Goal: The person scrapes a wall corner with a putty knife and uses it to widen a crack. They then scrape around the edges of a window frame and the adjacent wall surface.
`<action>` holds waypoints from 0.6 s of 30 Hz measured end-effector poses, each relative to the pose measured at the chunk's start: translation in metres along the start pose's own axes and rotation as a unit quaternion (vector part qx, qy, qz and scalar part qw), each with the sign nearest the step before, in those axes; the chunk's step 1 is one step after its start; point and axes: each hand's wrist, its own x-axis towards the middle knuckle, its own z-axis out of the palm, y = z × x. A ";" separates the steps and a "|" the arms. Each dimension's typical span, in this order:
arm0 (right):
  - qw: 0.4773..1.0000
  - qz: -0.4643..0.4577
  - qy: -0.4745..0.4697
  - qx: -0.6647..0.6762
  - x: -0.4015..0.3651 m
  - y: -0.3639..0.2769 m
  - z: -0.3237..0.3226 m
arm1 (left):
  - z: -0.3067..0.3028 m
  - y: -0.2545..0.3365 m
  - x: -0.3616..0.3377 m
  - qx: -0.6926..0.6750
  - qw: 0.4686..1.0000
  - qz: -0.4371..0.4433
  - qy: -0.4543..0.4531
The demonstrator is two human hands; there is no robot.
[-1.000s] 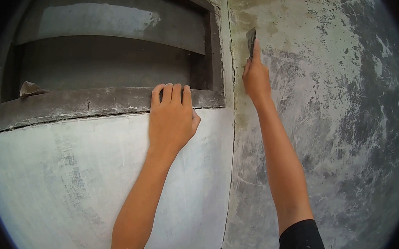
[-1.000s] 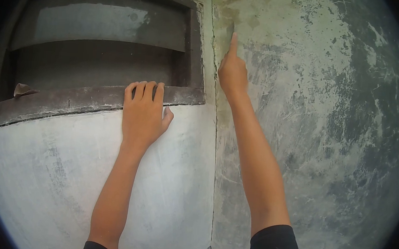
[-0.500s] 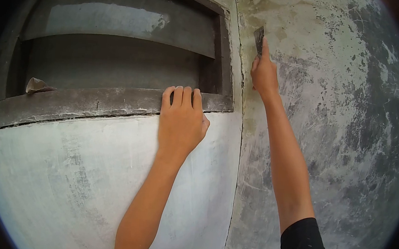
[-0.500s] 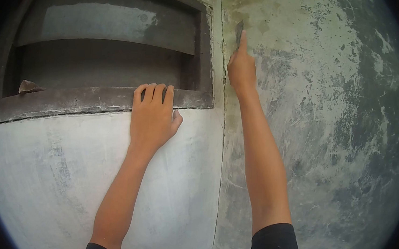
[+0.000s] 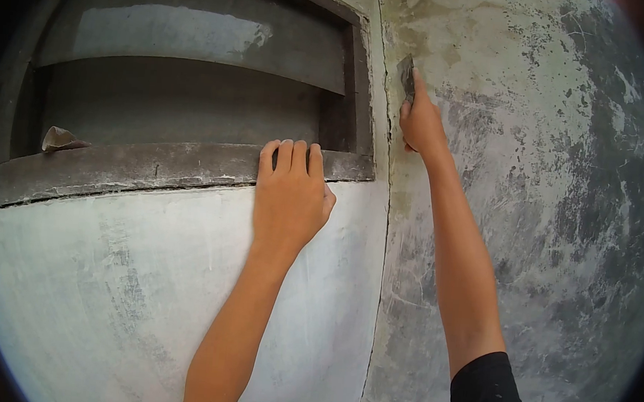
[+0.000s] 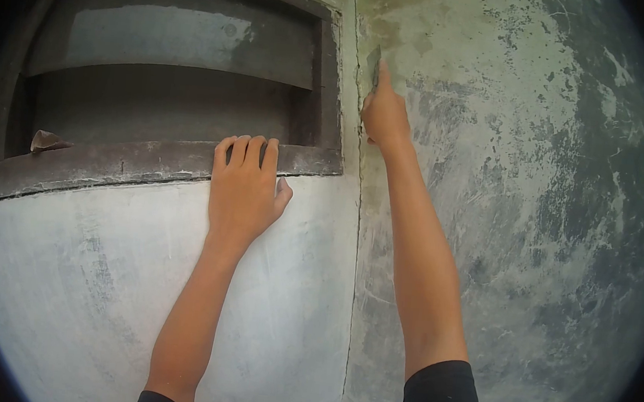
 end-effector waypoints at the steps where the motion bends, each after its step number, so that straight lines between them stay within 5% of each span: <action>1: 0.998 0.011 0.029 0.053 -0.002 -0.012 -0.011 | 0.000 0.001 -0.001 -0.001 1.000 -0.001 0.003; 4: 0.999 -0.008 -0.004 -0.047 0.003 0.015 0.020 | -0.003 0.001 0.000 0.003 1.000 -0.002 -0.009; 8: 0.996 0.051 -0.079 0.002 0.005 -0.007 -0.012 | -0.002 0.000 0.002 0.005 1.000 -0.001 -0.008; 11: 0.993 -0.005 0.113 0.037 0.007 0.004 -0.003 | -0.001 0.001 0.001 0.007 1.000 -0.001 -0.010; 14: 0.990 0.050 -0.111 -0.065 0.001 0.013 0.019 | -0.002 0.003 0.000 0.007 1.000 0.000 -0.012; 15: 0.984 0.083 -0.159 0.023 0.002 -0.002 -0.004 | -0.003 0.004 -0.002 0.003 1.000 0.000 -0.014; 18: 0.996 -0.027 0.079 0.009 0.010 -0.002 -0.003 | -0.002 0.001 0.000 0.002 1.000 -0.004 -0.010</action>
